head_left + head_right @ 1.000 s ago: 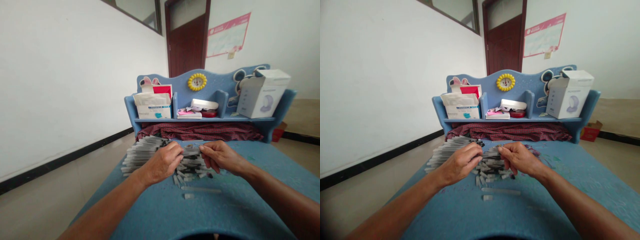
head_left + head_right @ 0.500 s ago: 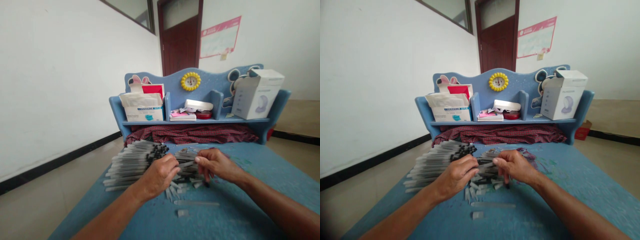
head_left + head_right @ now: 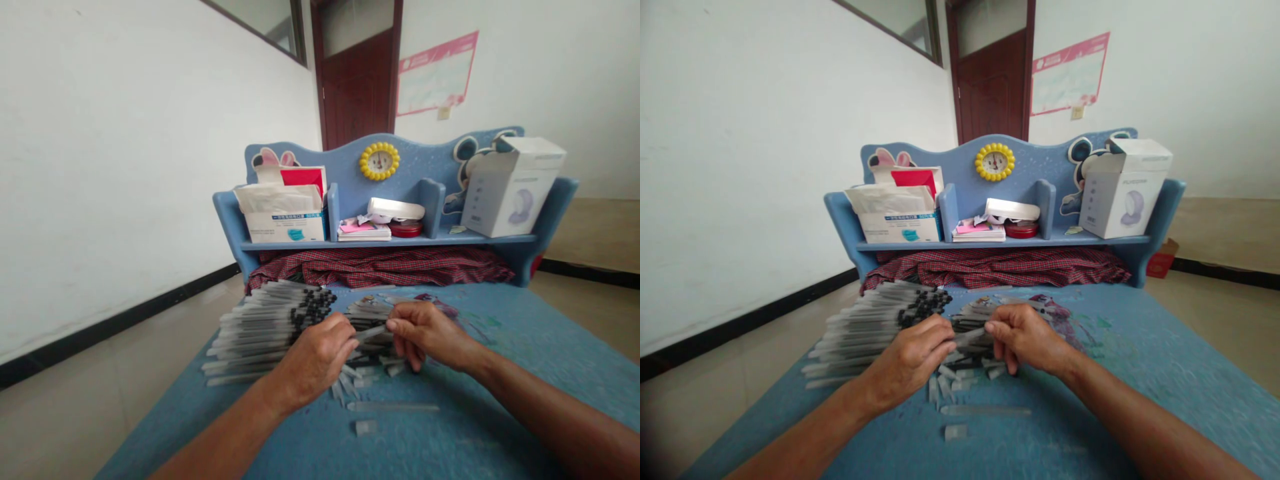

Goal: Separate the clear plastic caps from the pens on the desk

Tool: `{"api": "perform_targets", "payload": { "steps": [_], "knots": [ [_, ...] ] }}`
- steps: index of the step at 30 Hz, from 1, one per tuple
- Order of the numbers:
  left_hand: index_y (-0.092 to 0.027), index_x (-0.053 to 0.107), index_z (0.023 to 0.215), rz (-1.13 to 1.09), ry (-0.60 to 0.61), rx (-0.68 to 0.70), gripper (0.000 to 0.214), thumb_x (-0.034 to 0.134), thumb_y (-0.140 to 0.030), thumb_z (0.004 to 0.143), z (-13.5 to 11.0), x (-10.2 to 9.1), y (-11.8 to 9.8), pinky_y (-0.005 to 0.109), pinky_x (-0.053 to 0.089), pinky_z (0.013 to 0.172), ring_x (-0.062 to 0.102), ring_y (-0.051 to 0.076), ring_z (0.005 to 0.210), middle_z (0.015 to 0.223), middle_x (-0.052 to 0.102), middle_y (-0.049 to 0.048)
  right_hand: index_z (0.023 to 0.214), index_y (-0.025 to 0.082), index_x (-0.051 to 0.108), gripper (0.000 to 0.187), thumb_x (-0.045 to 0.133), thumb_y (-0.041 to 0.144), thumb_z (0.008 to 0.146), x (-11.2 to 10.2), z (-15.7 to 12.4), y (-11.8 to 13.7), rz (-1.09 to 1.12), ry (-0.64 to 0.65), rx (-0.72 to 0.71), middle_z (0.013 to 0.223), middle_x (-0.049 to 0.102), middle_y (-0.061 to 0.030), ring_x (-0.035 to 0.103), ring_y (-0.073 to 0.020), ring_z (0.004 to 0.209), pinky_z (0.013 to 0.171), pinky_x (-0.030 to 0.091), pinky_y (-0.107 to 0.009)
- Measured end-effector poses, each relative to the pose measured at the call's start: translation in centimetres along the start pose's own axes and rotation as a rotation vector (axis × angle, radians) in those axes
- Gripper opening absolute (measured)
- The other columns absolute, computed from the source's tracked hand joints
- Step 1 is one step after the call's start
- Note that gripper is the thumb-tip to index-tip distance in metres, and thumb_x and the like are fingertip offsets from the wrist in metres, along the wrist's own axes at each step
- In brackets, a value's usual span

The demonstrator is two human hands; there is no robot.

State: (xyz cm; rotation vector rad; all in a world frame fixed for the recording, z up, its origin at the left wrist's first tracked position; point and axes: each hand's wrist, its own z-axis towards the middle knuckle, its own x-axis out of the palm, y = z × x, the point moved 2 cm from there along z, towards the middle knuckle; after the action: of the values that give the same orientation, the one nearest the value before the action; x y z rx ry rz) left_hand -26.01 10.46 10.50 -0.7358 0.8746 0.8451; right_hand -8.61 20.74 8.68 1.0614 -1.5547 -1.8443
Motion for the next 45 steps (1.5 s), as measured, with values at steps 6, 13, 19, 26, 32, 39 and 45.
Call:
{"api": "perform_targets", "payload": {
  "steps": [6, 13, 19, 26, 32, 39, 45],
  "knots": [
    [-0.010, 0.058, 0.087, -0.001, -0.009, -0.007, 0.014, 0.044, -0.014, 0.089, 0.0, 0.0, 0.0, 0.026, 0.044, 0.071, 0.054, 0.017, 0.078, 0.084, 0.055, 0.0076, 0.086, 0.016, 0.048, 0.038, 0.050, 0.053, 0.081, 0.3, 0.1, 0.0, 0.044, 0.026, 0.022, 0.058, 0.061, 0.0012, 0.052, -0.0078, 0.033, 0.031, 0.034, -0.016],
    [-0.012, 0.058, 0.086, -0.012, 0.077, -0.022, 0.016, 0.043, -0.016, 0.090, 0.0, 0.3, 0.0, 0.024, 0.043, 0.071, 0.054, 0.015, 0.078, 0.082, 0.055, 0.0056, 0.077, 0.016, 0.046, 0.032, 0.061, 0.045, 0.075, 0.2, 0.0, -0.2, 0.096, 0.047, 0.062, 0.055, 0.062, 0.0016, 0.056, -0.0094, 0.037, 0.033, 0.036, -0.016],
    [-0.013, 0.058, 0.075, -0.095, 0.196, -0.075, 0.024, 0.041, -0.018, 0.090, 0.4, -0.2, -0.6, 0.021, 0.040, 0.065, 0.053, 0.012, 0.069, 0.072, 0.053, 0.0014, 0.078, 0.016, 0.047, 0.028, 0.067, 0.035, 0.071, -0.4, -0.2, -0.2, 0.122, 0.074, 0.063, 0.058, 0.064, 0.0007, 0.060, -0.0111, 0.041, 0.034, 0.038, -0.017],
    [-0.014, 0.054, 0.065, -0.137, 0.238, -0.087, 0.028, 0.039, -0.019, 0.089, 0.4, -0.4, -0.9, 0.020, 0.039, 0.063, 0.051, 0.010, 0.063, 0.065, 0.049, -0.0006, 0.076, 0.015, 0.050, 0.031, 0.062, 0.044, 0.075, -0.4, -0.4, -0.2, -0.033, 0.101, 0.052, 0.060, 0.064, 0.0000, 0.057, -0.0084, 0.040, 0.035, 0.038, -0.016],
    [-0.014, 0.053, 0.063, -0.167, 0.242, -0.116, 0.029, 0.039, -0.021, 0.087, 0.5, -0.5, -1.2, 0.023, 0.040, 0.066, 0.053, 0.013, 0.067, 0.063, 0.052, 0.0002, 0.071, 0.016, 0.048, 0.031, 0.052, 0.043, 0.083, -0.1, -0.5, -0.2, -0.103, 0.142, 0.057, 0.057, 0.062, 0.0001, 0.055, -0.0067, 0.037, 0.034, 0.037, -0.015],
    [-0.014, 0.055, 0.072, -0.587, 0.469, -0.484, 0.026, 0.041, -0.031, 0.086, -0.2, -0.3, -0.4, 0.018, 0.034, 0.041, 0.041, 0.007, 0.035, 0.045, 0.051, -0.0049, 0.076, 0.015, 0.050, 0.027, 0.057, 0.041, 0.081, -0.2, -1.0, 0.1, -0.088, 0.157, 0.003, 0.062, 0.063, -0.0006, 0.059, -0.0085, 0.044, 0.038, 0.039, -0.016],
    [-0.013, 0.056, 0.070, -0.674, 0.450, -0.576, 0.027, 0.044, -0.035, 0.082, -0.3, -0.4, 0.0, 0.016, 0.027, 0.036, 0.036, 0.006, 0.032, 0.045, 0.051, -0.0039, 0.079, 0.016, 0.048, 0.026, 0.064, 0.036, 0.076, -0.7, -1.2, 0.4, 0.089, 0.103, -0.031, 0.061, 0.063, 0.0004, 0.061, -0.0111, 0.050, 0.045, 0.045, -0.020]
  ]
}}
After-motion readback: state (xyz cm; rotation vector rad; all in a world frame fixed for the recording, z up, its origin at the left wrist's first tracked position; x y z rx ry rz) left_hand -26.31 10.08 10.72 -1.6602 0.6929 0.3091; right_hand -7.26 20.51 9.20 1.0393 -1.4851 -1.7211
